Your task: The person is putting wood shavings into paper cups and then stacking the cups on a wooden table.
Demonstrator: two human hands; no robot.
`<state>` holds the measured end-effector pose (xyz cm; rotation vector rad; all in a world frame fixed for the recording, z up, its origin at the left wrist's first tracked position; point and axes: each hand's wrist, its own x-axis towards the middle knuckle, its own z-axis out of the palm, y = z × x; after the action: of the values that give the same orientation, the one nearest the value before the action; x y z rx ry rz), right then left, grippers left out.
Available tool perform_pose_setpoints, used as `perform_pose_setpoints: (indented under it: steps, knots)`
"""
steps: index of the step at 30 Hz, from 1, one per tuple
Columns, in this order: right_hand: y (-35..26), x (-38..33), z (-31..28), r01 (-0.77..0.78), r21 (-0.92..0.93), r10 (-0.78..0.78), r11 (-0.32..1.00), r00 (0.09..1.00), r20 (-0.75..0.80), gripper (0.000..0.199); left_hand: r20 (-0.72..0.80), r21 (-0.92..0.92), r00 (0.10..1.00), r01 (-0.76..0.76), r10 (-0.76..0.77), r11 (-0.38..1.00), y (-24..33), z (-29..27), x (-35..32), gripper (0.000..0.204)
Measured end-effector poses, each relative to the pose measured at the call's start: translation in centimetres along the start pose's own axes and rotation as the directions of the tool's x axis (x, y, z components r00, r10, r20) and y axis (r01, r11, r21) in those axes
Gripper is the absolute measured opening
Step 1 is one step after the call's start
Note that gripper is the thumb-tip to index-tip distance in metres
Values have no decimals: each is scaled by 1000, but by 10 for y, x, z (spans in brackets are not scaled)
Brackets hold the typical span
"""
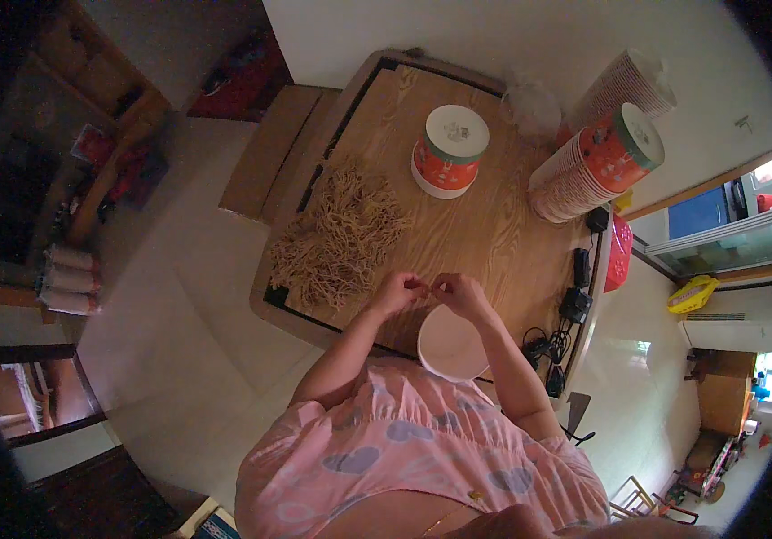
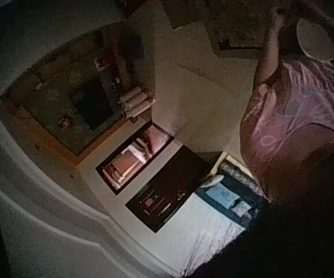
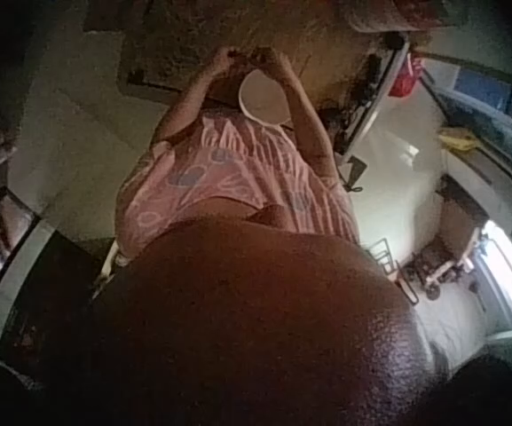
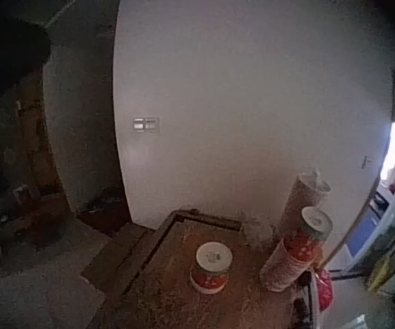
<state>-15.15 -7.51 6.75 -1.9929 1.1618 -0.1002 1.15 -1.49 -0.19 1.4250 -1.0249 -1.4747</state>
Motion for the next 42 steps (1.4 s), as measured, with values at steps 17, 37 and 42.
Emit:
perform_pose_setpoints:
  steps: [17, 37, 42]
  knots:
    - [7, 4, 10, -6, -103, -3, 995, 996, -89, 18, 13, 109, 930, -366, 366, 924, -3, 8, -3, 7]
    - [11, 6, 7, 19, 55, -8, 998, 981, -195, 16, -103, -219, 994, -46, 24, 975, -8, 9, 8, 10]
    - [12, 8, 10, 104, 33, -93, 994, 966, -243, 16, -118, 8, 991, -70, 71, 997, -1, 8, 8, 12]
